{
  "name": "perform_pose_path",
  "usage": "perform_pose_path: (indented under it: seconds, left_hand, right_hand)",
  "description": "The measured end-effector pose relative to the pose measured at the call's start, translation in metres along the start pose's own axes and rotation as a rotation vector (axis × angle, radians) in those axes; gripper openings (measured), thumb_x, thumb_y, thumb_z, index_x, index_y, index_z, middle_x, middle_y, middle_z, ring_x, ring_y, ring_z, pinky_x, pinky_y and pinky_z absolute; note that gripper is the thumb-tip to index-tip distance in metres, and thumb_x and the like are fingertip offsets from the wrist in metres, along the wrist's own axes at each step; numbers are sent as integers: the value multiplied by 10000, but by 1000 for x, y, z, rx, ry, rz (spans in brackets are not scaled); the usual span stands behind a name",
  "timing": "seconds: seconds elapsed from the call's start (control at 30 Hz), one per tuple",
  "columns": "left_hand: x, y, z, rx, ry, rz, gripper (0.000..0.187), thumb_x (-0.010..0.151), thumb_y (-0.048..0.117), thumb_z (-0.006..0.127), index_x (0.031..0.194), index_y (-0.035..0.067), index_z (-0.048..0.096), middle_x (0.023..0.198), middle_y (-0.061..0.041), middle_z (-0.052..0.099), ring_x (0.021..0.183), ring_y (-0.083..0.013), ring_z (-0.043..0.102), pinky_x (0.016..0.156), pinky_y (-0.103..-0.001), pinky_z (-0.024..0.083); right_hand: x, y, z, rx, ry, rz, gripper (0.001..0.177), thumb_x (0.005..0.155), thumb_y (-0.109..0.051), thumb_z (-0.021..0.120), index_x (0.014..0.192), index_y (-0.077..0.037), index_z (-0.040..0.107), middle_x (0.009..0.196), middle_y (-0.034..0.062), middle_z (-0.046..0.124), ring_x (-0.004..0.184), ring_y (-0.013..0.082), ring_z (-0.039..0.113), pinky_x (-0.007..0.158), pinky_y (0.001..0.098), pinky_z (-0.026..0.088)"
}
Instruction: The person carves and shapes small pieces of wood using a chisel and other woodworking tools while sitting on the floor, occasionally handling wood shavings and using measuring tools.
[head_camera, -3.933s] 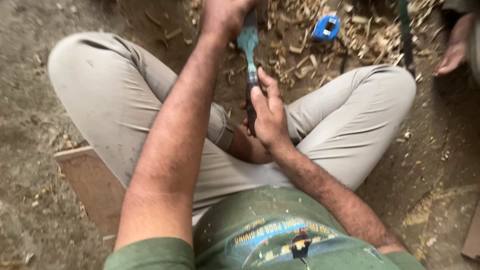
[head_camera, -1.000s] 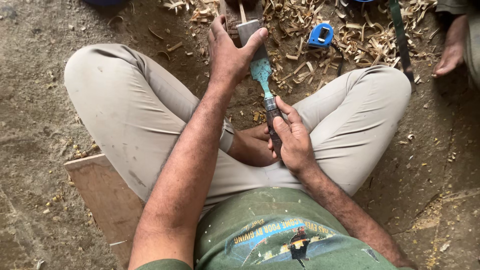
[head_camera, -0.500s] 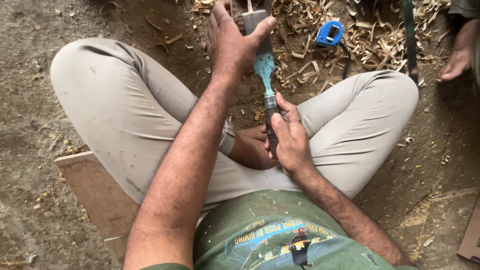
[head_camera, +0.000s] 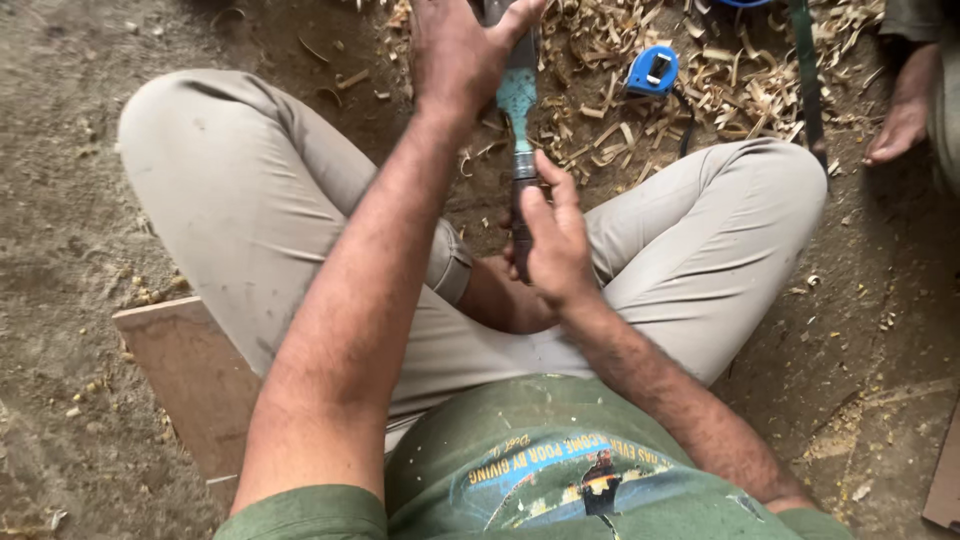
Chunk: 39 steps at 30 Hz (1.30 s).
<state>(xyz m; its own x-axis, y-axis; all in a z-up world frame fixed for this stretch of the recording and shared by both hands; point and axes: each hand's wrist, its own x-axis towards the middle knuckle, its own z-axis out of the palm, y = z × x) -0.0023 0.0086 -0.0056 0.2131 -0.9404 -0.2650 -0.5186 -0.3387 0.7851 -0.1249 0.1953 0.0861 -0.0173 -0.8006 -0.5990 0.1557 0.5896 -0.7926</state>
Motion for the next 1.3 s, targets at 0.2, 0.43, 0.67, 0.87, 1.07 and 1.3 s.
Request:
perform_pose_path:
  seconds: [0.2, 0.43, 0.67, 0.87, 1.07, 1.3]
  left_hand:
    - [20, -23, 21, -74, 158, 403, 349, 1036, 536, 650, 1108, 202, 724, 1161, -37, 668, 1111, -231, 634, 905, -396, 627]
    - [3, -25, -13, -67, 318, 292, 538, 1032, 409, 678, 1343, 15, 483, 1349, -178, 540, 1298, -280, 535, 1139, -500, 497]
    - [-57, 7, -3, -87, -108, -70, 1277, 761, 714, 832, 1566, 5, 139, 1536, -265, 299, 1430, -404, 361, 1130, -590, 394]
    - [-50, 0, 2, -19, -116, 7, 1248, 818, 741, 795, 1560, -5, 124, 1520, -271, 320, 1444, -385, 374, 1154, -581, 402]
    - [-49, -5, 7, -78, -115, -6, 1219, 834, 712, 788, 1547, -17, 119, 1519, -290, 288, 1445, -390, 362, 1122, -563, 428]
    - [-51, -1, 7, -31, -97, 20, 1205, 832, 701, 795, 1540, -18, 137, 1504, -276, 324, 1425, -382, 387, 1131, -565, 419]
  right_hand:
    - [-16, -8, -24, 174, -60, -41, 517, 1109, -298, 482, 1596, -175, 364, 964, 89, 619, 629, 107, 588, 460, 238, 501]
    - [-38, -7, -44, 105, -1, -97, 525, 1106, -291, 481, 1600, -160, 359, 976, 90, 627, 648, 91, 589, 471, 214, 497]
    - [-44, 5, -49, 20, -59, 12, 522, 1087, -290, 496, 1588, -182, 397, 947, 79, 630, 606, 95, 576, 446, 224, 489]
    - [-41, 1, -46, 4, -84, 8, 527, 1094, -287, 478, 1600, -187, 368, 939, 73, 623, 618, 91, 587, 477, 220, 508]
    - [-37, 0, -45, -85, -69, 12, 522, 1103, -268, 463, 1609, -191, 359, 962, 70, 612, 643, 81, 581, 488, 220, 510]
    - [-37, -5, -42, -93, -36, 51, 522, 1090, -274, 474, 1596, -193, 373, 918, 73, 619, 592, 85, 580, 449, 217, 495]
